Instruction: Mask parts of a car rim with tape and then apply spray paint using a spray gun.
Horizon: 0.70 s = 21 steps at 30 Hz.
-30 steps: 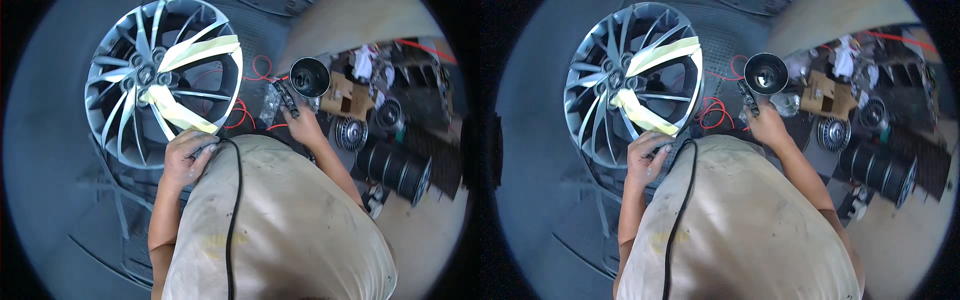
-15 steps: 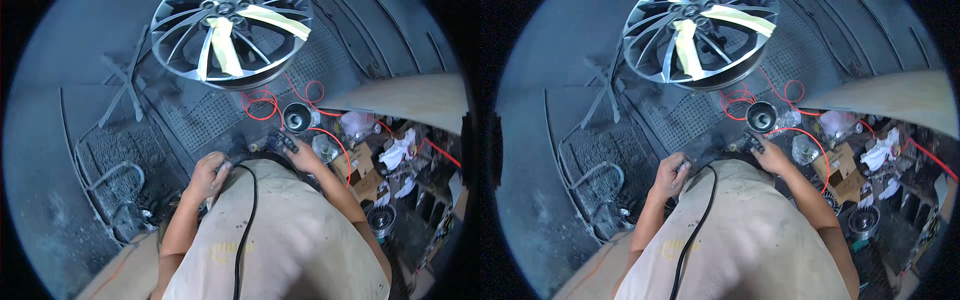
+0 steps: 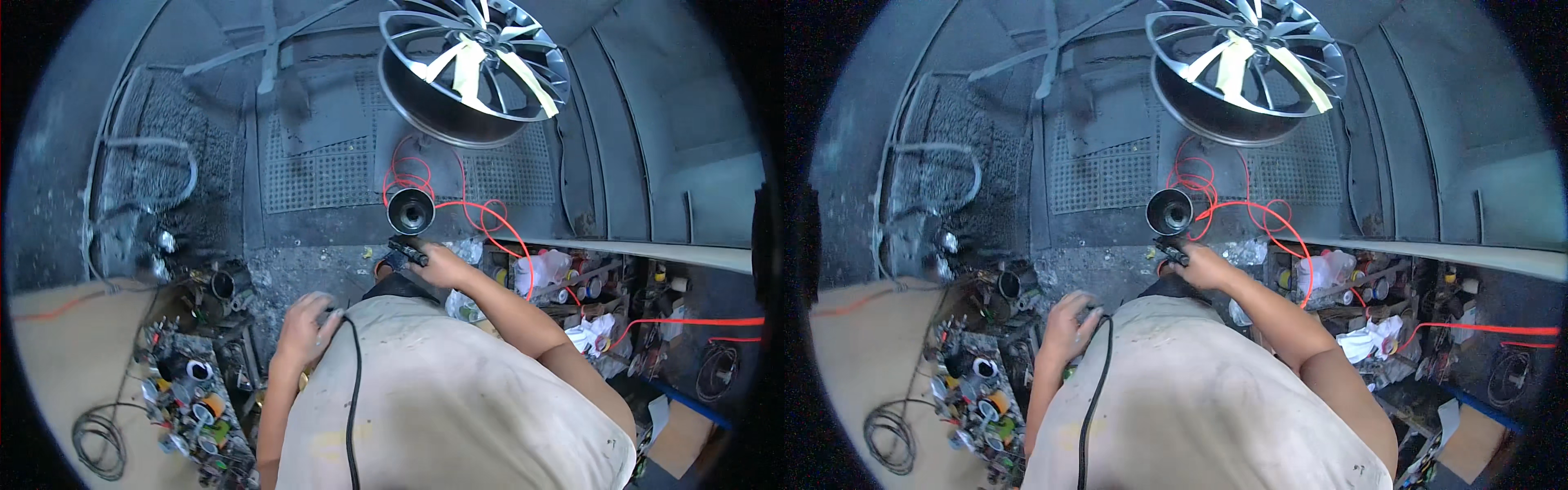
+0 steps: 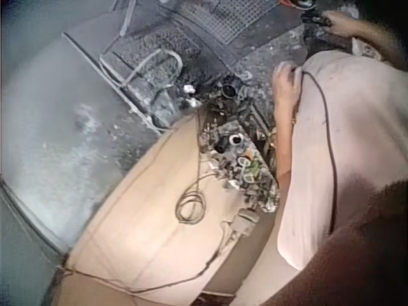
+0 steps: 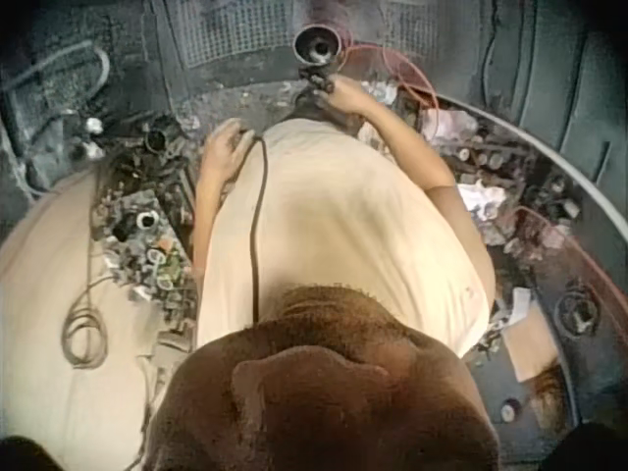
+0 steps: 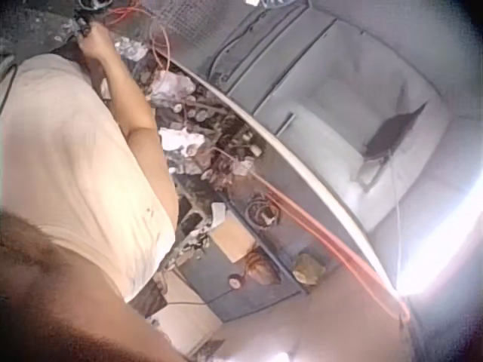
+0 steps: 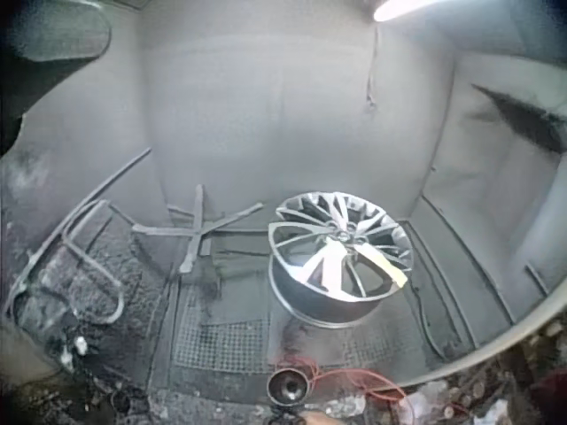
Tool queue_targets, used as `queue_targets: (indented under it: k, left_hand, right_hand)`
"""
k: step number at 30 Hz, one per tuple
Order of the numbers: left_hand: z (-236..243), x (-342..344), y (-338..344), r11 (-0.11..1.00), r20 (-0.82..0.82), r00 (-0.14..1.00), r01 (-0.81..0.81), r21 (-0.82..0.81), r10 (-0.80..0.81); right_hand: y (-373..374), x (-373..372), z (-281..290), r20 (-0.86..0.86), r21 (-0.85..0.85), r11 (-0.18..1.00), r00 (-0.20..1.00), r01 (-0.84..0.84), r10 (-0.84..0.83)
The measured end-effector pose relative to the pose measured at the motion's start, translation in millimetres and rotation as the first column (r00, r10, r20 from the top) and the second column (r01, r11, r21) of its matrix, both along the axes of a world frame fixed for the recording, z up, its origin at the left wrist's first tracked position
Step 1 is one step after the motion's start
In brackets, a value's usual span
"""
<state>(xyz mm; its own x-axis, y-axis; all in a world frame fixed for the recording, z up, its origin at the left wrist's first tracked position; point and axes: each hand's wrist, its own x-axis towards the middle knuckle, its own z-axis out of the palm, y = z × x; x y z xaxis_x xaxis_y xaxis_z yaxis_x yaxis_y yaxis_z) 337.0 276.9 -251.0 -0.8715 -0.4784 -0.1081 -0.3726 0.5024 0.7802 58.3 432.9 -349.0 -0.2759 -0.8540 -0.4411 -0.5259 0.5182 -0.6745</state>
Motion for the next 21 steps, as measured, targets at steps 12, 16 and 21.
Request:
queue_targets:
  k: [12, 16, 21]
  left_hand:
    - [-44, 308, 200, 0.842, 0.277, 0.795, -0.508, -0.184, 0.54]
    - [-70, 385, 307, 0.62, 0.311, 0.547, -0.751, -0.228, 0.777]
    - [-68, 414, 407, 0.278, 0.546, 0.141, -0.944, -0.176, 0.826]
  right_hand:
    - [-4, 249, -15, 0.169, -0.036, 0.911, 0.896, -0.411, 0.411]
    - [-5, 330, -6, 0.227, -0.026, 0.72, 0.698, -0.693, 0.679]
    - [-18, 426, -43, 0.131, -0.126, 0.251, 0.235, -0.96, 0.963]
